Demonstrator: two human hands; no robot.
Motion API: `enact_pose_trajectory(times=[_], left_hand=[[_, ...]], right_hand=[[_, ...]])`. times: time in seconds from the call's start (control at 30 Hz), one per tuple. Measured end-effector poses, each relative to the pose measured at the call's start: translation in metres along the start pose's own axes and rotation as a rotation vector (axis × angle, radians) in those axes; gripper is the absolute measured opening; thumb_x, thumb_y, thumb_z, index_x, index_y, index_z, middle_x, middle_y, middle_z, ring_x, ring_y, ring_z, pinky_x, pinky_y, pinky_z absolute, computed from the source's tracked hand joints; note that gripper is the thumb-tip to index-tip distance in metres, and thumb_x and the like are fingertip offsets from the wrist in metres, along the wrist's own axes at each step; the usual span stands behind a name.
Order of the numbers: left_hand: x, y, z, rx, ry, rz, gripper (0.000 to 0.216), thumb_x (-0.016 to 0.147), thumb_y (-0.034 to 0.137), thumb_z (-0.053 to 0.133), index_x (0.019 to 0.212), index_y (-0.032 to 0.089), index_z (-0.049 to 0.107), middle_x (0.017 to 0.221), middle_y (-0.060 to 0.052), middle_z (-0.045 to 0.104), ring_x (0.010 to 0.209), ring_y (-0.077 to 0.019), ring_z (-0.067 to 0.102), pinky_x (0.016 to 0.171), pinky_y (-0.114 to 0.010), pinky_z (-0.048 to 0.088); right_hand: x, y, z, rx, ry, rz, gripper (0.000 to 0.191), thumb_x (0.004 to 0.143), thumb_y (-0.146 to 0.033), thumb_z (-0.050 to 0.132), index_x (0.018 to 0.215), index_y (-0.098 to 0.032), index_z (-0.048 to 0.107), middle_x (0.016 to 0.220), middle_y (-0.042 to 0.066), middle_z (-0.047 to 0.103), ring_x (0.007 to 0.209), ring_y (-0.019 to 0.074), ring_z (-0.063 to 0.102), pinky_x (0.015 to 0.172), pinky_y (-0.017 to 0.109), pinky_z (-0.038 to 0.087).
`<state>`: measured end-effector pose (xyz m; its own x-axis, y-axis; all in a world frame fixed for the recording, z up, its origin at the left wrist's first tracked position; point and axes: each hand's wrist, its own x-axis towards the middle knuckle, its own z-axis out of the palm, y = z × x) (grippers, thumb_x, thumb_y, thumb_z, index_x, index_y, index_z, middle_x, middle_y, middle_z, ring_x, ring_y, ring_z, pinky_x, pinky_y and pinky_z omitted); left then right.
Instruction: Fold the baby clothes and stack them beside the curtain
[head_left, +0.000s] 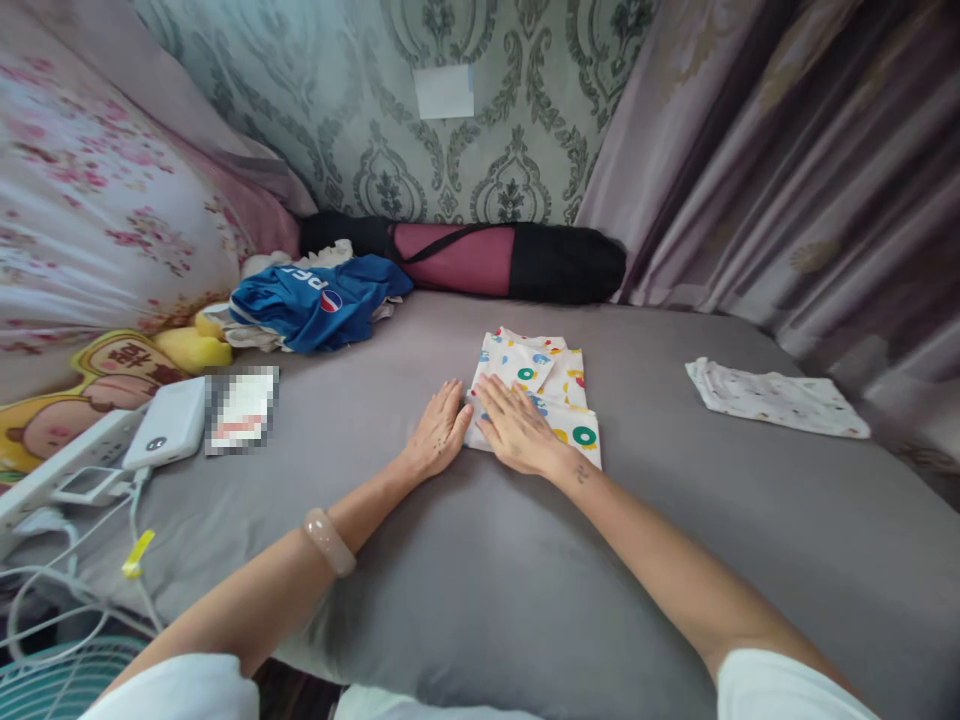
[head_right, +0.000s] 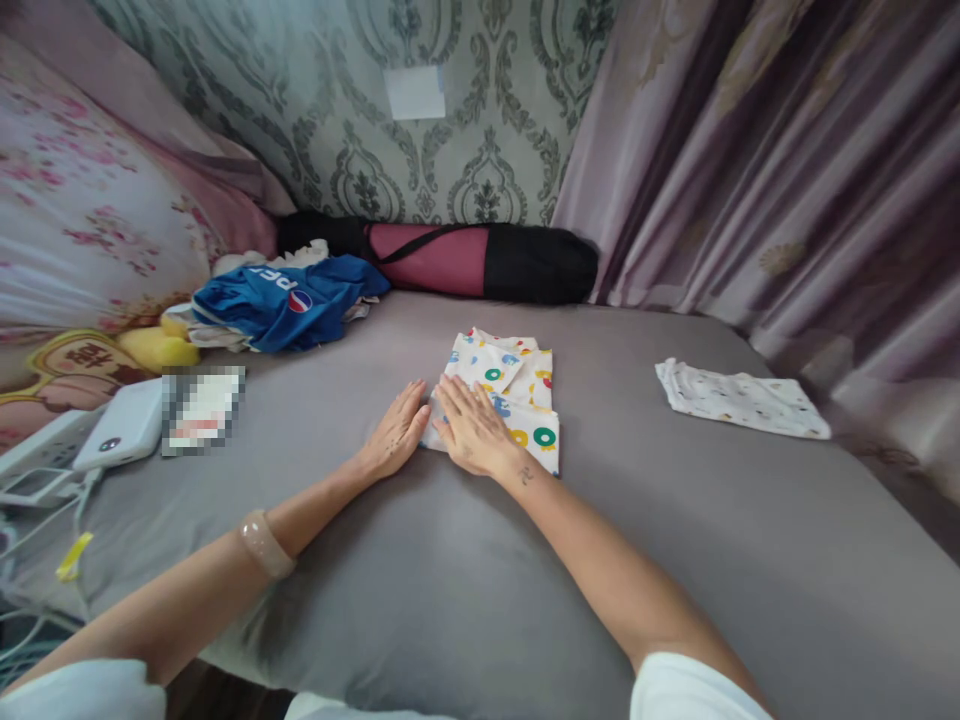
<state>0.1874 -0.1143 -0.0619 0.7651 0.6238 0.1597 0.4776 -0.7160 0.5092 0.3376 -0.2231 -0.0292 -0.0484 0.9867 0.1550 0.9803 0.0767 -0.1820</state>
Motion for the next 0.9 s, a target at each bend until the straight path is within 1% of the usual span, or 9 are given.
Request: enact_pose_trajectory(times=[0.17,0.3,0.37,0.43,0.47,0.5,0.67,0.77,0.9], left_hand=[[-0.001,-0.002,-0.002,-0.059,0.024,-0.027,0.065,0.098,0.047,0.011,0.146,0.007,0.028,0.154,-0.016,0.027,0.144,-0.0209,0.019,0.118,-0.042,0.019],[-0.001,0.001,-0.004,-0.035,0.0,-0.016,0.063,0.098,0.047,0.011,0.145,0.009,0.03,0.153,-0.015,0.031,0.144,-0.0216,0.022,0.117,-0.044,0.021],[-0.002,0.003,-0.005,-0.021,-0.015,-0.004,0.062,0.099,0.048,0.012,0.146,0.011,0.03,0.153,-0.014,0.031,0.144,-0.0217,0.022,0.117,-0.045,0.021],[-0.003,0.005,-0.007,-0.003,-0.027,0.012,0.062,0.099,0.048,0.013,0.146,0.012,0.03,0.153,-0.014,0.031,0.144,-0.0219,0.021,0.117,-0.046,0.02],[-0.004,0.006,-0.007,0.006,-0.032,0.021,0.062,0.099,0.048,0.013,0.146,0.012,0.03,0.153,-0.014,0.031,0.144,-0.0219,0.021,0.117,-0.046,0.02],[-0.004,0.006,-0.007,0.013,-0.034,0.029,0.061,0.099,0.048,0.014,0.146,0.013,0.03,0.153,-0.014,0.031,0.144,-0.022,0.021,0.117,-0.047,0.02],[-0.004,0.007,-0.008,0.045,-0.054,0.054,0.059,0.099,0.046,0.015,0.147,0.015,0.028,0.153,-0.013,0.031,0.144,-0.0224,0.022,0.117,-0.048,0.021],[-0.005,0.008,-0.007,0.06,-0.072,0.067,0.059,0.099,0.047,0.017,0.147,0.015,0.028,0.154,-0.013,0.029,0.144,-0.0224,0.021,0.117,-0.048,0.019],[-0.006,0.009,-0.008,0.071,-0.081,0.103,0.06,0.098,0.049,0.022,0.146,0.015,0.03,0.154,-0.014,0.029,0.144,-0.0229,0.021,0.117,-0.048,0.018]], right_hand=[[0.01,-0.01,0.022,0.06,-0.122,-0.076,0.06,0.099,-0.037,0.019,0.147,-0.004,0.029,0.155,0.015,0.024,0.145,0.0236,0.014,0.118,0.046,0.007],[0.016,0.003,0.01,0.195,-0.19,-0.024,0.061,0.099,-0.04,0.015,0.15,-0.007,0.026,0.156,0.013,0.022,0.145,0.0219,0.015,0.118,0.045,0.013],[0.024,0.019,0.0,0.203,-0.082,0.1,0.061,0.099,-0.041,0.013,0.151,-0.01,0.023,0.157,0.011,0.019,0.145,0.0214,0.012,0.118,0.045,0.011],[0.033,0.039,-0.005,0.121,0.106,0.255,0.061,0.098,-0.041,0.015,0.152,-0.012,0.019,0.158,0.01,0.015,0.146,0.0224,0.006,0.118,0.047,0.005],[0.038,0.05,-0.004,0.076,0.161,0.318,0.062,0.098,-0.041,0.016,0.152,-0.011,0.018,0.158,0.011,0.014,0.146,0.0233,0.005,0.117,0.048,0.003],[0.041,0.06,-0.003,0.049,0.163,0.365,0.063,0.097,-0.042,0.017,0.152,-0.01,0.017,0.158,0.012,0.014,0.146,0.0243,0.004,0.117,0.049,0.003],[0.048,0.088,0.017,0.043,-0.101,0.448,0.068,0.096,-0.048,0.017,0.15,-0.007,0.022,0.157,0.016,0.015,0.145,0.0268,0.011,0.117,0.047,0.009],[0.048,0.089,0.021,0.022,-0.128,0.443,0.067,0.096,-0.046,0.017,0.15,-0.006,0.022,0.158,0.015,0.013,0.145,0.0262,0.009,0.117,0.046,0.008],[0.049,0.088,0.012,0.082,-0.133,0.454,0.065,0.097,-0.044,0.019,0.151,-0.007,0.021,0.158,0.013,0.012,0.146,0.0241,0.006,0.118,0.044,0.006]])
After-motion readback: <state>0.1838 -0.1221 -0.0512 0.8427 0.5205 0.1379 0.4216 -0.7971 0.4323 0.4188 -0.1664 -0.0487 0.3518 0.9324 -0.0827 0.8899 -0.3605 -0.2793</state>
